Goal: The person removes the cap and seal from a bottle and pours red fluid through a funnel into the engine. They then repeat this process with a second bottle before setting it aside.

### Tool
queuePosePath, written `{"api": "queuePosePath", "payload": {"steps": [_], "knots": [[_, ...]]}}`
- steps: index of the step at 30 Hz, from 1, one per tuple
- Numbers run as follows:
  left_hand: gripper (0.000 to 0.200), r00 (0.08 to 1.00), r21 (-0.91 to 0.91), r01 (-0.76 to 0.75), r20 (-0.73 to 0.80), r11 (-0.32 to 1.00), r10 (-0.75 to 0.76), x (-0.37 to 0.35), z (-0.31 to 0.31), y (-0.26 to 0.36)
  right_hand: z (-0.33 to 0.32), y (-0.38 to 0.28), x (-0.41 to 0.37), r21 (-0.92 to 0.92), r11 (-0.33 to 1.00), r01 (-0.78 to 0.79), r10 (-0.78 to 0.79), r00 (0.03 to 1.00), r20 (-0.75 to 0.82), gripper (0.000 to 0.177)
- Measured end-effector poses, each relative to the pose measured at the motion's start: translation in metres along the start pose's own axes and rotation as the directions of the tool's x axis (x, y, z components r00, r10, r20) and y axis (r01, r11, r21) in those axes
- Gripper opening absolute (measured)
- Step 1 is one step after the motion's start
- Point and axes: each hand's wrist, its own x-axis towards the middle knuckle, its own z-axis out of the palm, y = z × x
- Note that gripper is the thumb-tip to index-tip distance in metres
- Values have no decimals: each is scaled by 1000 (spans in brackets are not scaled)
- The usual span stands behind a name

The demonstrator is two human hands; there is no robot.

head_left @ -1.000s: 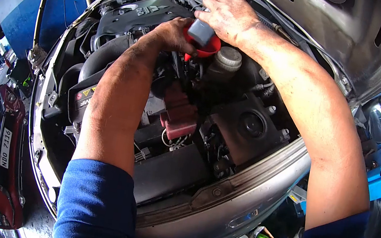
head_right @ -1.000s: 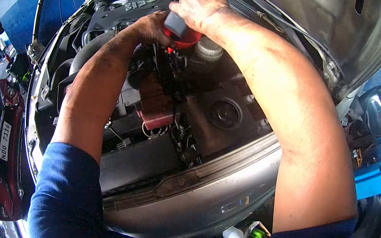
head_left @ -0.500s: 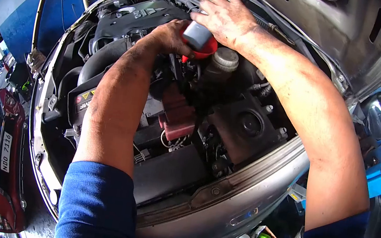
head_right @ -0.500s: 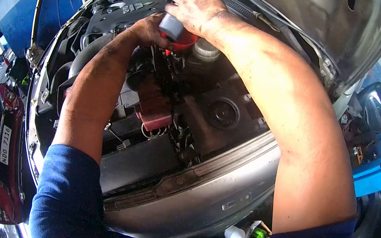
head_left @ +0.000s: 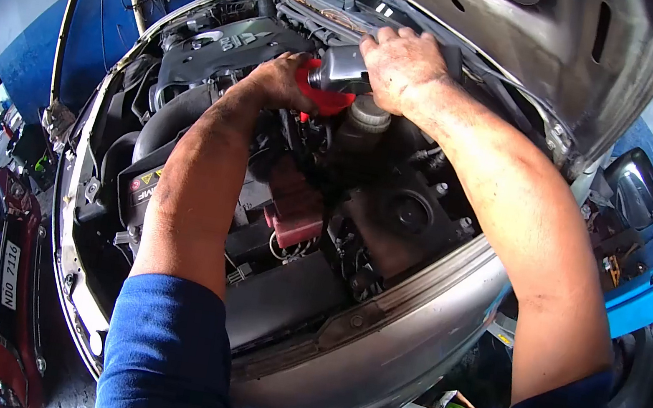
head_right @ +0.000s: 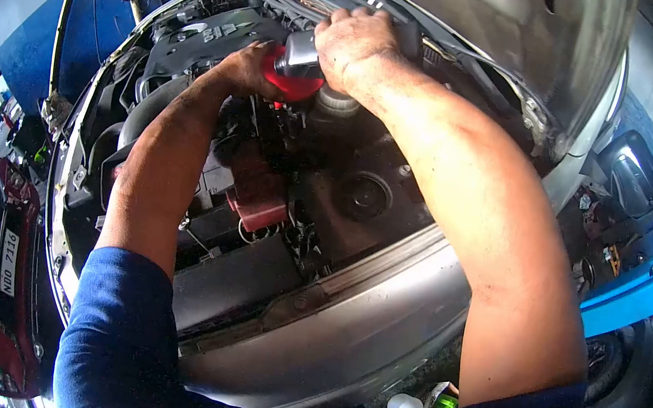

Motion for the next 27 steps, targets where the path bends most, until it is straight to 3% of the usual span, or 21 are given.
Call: {"api": "queuePosePath", "payload": {"steps": [3, 6, 9, 14, 17, 18, 21, 22, 23, 25, 27], "knots": [[121, 999, 92, -21, -38, 996, 24, -2, 1, -2, -14, 5, -17, 137, 984, -110, 100, 992, 82, 52], [131, 993, 171, 86, 67, 981, -99, -6, -6, 10, -24, 16, -34, 234, 942, -241, 182, 952, 248, 56], [139, 996, 265, 62, 40, 962, -75, -7, -5, 17, -14, 25, -48, 357, 881, -311, 275, 950, 148, 59], [145, 980, 324, 163, 54, 932, -190, -17, -11, 35, -7, 29, -61, 477, 793, -379, 341, 925, 167, 79], [142, 960, 335, 226, 85, 915, -268, -20, -13, 39, 5, 30, -61, 539, 752, -379, 419, 907, 54, 80], [143, 962, 334, 222, 81, 916, -262, -22, -13, 41, -2, 34, -63, 599, 704, -381, 405, 909, 103, 80], [143, 956, 336, 243, 73, 910, -283, -31, -19, 42, 8, 38, -60, 627, 701, -341, 425, 905, 18, 82], [141, 957, 332, 252, 51, 909, -284, -31, -23, 38, 15, 36, -61, 626, 718, -303, 444, 892, -77, 68], [139, 956, 330, 268, 30, 905, -293, -34, -30, 32, 22, 36, -59, 642, 718, -270, 448, 885, -129, 68], [131, 989, 353, 137, 10, 926, -150, -41, -54, 5, 14, 38, -60, 696, 668, -264, 421, 905, -61, 78], [105, 985, 488, 164, -126, 857, -117, -75, -89, 9, 26, 42, -56, 768, 628, -130, 412, 892, -187, 70]]}}
